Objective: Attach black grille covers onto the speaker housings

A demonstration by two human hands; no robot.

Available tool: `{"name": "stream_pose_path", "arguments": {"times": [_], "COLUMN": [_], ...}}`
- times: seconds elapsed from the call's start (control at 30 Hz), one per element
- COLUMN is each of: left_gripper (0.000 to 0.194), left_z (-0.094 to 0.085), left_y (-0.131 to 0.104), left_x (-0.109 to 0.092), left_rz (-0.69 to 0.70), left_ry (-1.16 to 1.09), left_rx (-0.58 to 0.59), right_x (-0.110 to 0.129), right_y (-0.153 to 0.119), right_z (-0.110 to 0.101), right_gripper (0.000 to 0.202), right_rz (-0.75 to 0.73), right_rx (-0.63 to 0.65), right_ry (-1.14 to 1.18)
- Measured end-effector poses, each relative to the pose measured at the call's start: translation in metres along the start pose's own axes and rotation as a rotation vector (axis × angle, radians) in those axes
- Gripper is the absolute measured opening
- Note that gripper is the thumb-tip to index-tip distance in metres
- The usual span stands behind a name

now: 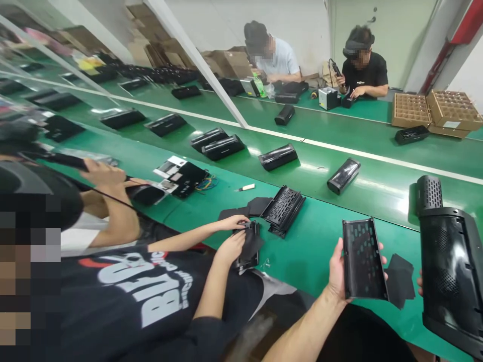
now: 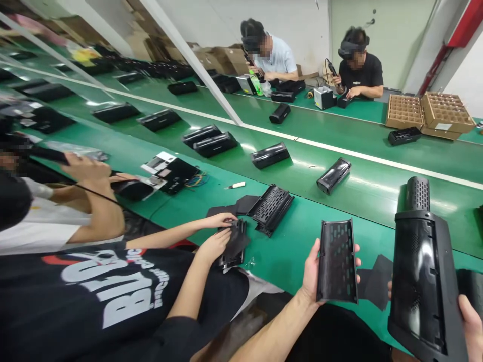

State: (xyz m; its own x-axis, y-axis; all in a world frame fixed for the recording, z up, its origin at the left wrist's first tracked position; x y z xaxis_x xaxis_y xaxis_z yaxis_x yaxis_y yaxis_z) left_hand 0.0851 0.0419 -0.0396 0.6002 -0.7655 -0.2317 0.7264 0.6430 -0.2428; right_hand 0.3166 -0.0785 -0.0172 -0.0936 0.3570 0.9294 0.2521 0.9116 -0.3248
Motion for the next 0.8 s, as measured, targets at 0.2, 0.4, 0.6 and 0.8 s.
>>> {"name": "stream_pose_path", "arguments": {"times": [0.2, 0.4, 0.6, 0.8], "left_gripper": [0.103, 0.088, 0.091, 0.096], "left_z": [-0.004, -0.007, 0.034, 0.049], "left_y": [0.011, 0.03, 0.041, 0.051], "left_x": [0.025, 0.035, 0.031, 0.033], "left_rz": [-0.08, -0.006, 0.123, 0.168], "left_ry": [0.009, -0.037, -0.049, -0.087], "left_rx": [0.053, -0.035, 0.105, 0.17], "right_x": [-0.02, 0.068, 0.099, 0.107], "right_y": [-0.001, 0.021, 0.037, 0.054], "right_z": [-0.002, 0.041, 0.065, 0.073], "right_gripper": [0.098, 0.101, 0.105, 0.11], "right_rz": [0.263, 0.022, 0.0, -0.006], "right_rx": [-0.154, -0.119, -0.071, -0.078], "right_ry": [0.207, -0.182, -0.512, -0.619]}}
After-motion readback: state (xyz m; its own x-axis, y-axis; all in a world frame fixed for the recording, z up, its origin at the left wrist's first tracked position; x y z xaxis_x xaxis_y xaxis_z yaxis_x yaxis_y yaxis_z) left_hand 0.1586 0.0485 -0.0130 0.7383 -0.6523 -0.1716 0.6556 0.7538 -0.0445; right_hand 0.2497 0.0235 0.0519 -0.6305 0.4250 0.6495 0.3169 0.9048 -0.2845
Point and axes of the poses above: each hand's wrist, its own y-axis towards the middle knuckle, its own z-axis out of the palm, x = y × z, the point moved 10 cm from there along y, towards the middle knuckle, and after that the axes turned 7 degrees about y, right-handed, at the moved point
